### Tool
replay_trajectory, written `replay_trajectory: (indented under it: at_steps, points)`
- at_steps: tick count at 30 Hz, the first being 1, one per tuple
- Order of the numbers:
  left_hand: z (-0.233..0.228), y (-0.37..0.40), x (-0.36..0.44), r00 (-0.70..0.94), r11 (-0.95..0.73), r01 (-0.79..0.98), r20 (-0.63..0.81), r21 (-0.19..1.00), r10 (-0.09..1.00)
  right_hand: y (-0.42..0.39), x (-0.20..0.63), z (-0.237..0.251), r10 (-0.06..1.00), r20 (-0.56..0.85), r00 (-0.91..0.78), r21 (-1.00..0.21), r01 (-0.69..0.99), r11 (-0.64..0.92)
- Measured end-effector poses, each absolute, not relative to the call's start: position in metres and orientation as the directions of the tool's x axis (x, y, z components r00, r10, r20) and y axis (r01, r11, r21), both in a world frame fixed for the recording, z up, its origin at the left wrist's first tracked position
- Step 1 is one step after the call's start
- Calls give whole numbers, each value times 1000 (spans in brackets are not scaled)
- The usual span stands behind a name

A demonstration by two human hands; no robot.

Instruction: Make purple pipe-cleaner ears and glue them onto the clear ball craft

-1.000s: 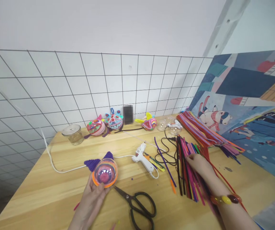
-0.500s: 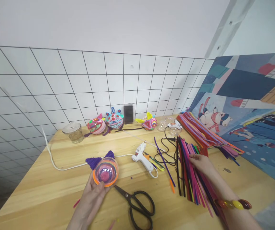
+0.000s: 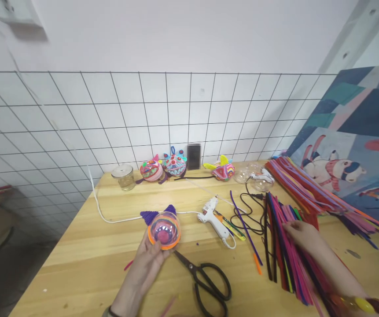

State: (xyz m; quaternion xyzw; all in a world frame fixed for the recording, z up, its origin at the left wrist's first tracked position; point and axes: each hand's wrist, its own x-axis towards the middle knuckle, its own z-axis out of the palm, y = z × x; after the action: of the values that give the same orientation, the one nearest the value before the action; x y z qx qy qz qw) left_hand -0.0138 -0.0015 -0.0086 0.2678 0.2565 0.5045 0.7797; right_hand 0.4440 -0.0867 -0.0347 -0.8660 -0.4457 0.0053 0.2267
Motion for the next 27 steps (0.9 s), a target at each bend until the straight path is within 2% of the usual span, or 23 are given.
replay_trajectory:
  at_steps: [3, 9, 14, 18, 20, 22, 24, 27]
  points:
    - [-8, 0, -14, 412, 394, -659, -131, 640, 902, -90, 439, -22, 775, 177, 606, -417, 760, -499]
    - [-10, 2, -15, 472, 446, -669, -124, 594, 873, -99, 423, 16, 695, 236, 679, -424, 715, -555]
    - [-8, 1, -12, 452, 438, -659, -143, 612, 881, -104, 379, 35, 722, 307, 621, -462, 760, -457]
    - [-6, 1, -10, 400, 414, -653, -175, 635, 900, -104, 324, 33, 827, 487, 281, -446, 894, -41]
    - [-8, 2, -10, 350, 380, -663, -181, 645, 919, -103, 293, 30, 889, 456, 33, -428, 884, 187]
    - [-10, 4, -9, 297, 337, -669, -177, 663, 938, -103, 264, 27, 877, 456, -152, -402, 844, 355]
    - [-12, 5, -9, 243, 288, -666, -165, 688, 956, -104, 238, 24, 842, 452, -295, -348, 810, 471]
    - [-13, 5, -7, 180, 212, -658, -122, 723, 976, -104, 210, 22, 812, 440, -384, -237, 823, 517]
